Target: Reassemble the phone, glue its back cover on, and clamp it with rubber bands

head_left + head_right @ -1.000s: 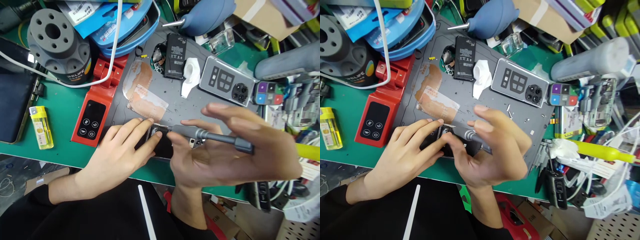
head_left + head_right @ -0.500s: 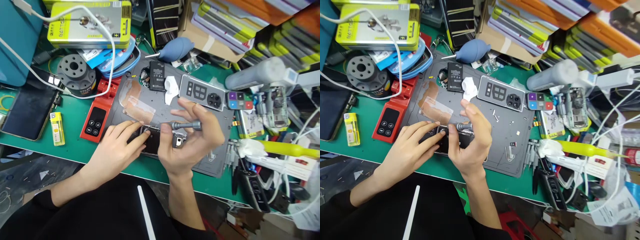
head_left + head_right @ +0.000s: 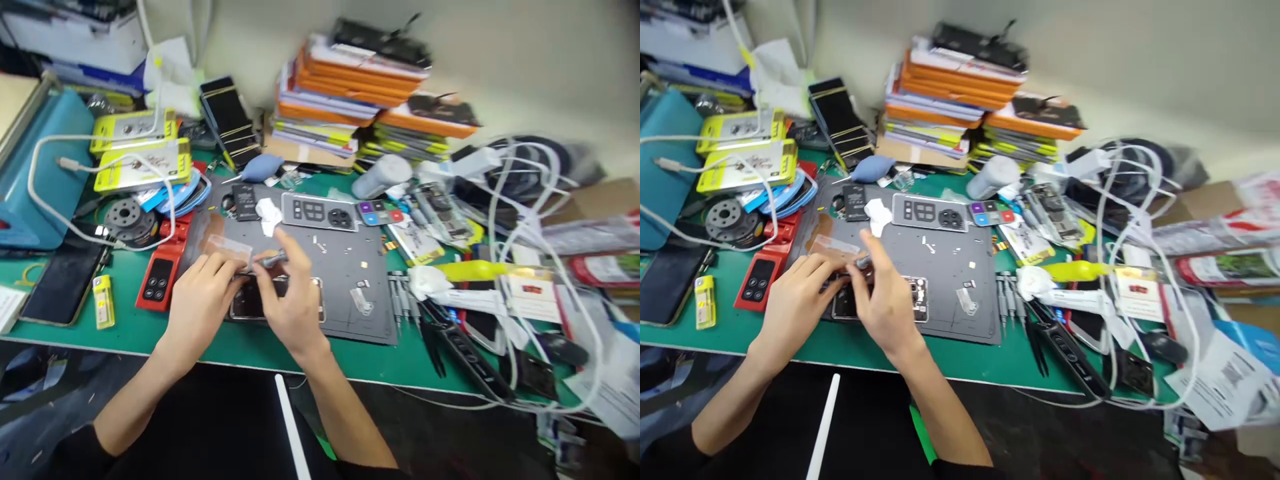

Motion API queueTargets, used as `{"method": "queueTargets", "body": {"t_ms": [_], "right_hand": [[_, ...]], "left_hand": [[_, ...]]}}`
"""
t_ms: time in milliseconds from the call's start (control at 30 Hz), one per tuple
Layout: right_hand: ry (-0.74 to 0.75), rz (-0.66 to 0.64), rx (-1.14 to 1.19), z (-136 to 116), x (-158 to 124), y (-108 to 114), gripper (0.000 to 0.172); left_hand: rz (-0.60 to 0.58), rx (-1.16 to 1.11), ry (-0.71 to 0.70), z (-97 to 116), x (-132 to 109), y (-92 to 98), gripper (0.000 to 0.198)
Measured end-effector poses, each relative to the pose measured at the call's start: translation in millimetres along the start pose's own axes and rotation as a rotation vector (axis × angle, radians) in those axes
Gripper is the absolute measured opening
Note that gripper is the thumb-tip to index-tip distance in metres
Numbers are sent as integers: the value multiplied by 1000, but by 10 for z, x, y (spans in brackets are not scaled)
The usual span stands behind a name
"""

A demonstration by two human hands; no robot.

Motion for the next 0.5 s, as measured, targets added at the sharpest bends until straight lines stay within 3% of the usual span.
{"method": "queueTargets", "body": {"t_ms": [133,200,333,400,500], "right_hand": [[27,11,156,-79,74,7,59],[6,79,220,-67,126,145,59],[-188,338,80,195,121,831,66],[-293,311,-135,405,75,1192,63],[-278,196,-455,705,15,1609,42]], "left_hand": [[56,-5,-79,23,46,53,16],[90,-17,-96,14,82,129,17],[122,116,-61,-74,264,336,30],[38,197,-27,-149,415,361,40],[-57,189,-1,-288,669,299,44]]}}
Point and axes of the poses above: each hand's wrist, its own x-axis towards the middle knuckle, its own y-axis out of the back of the hand, z = x × y, the point moved 7 cm from there along x, towards the middle knuckle, and after that the axes turned 6 degrees about z, right-handed, at the moved point
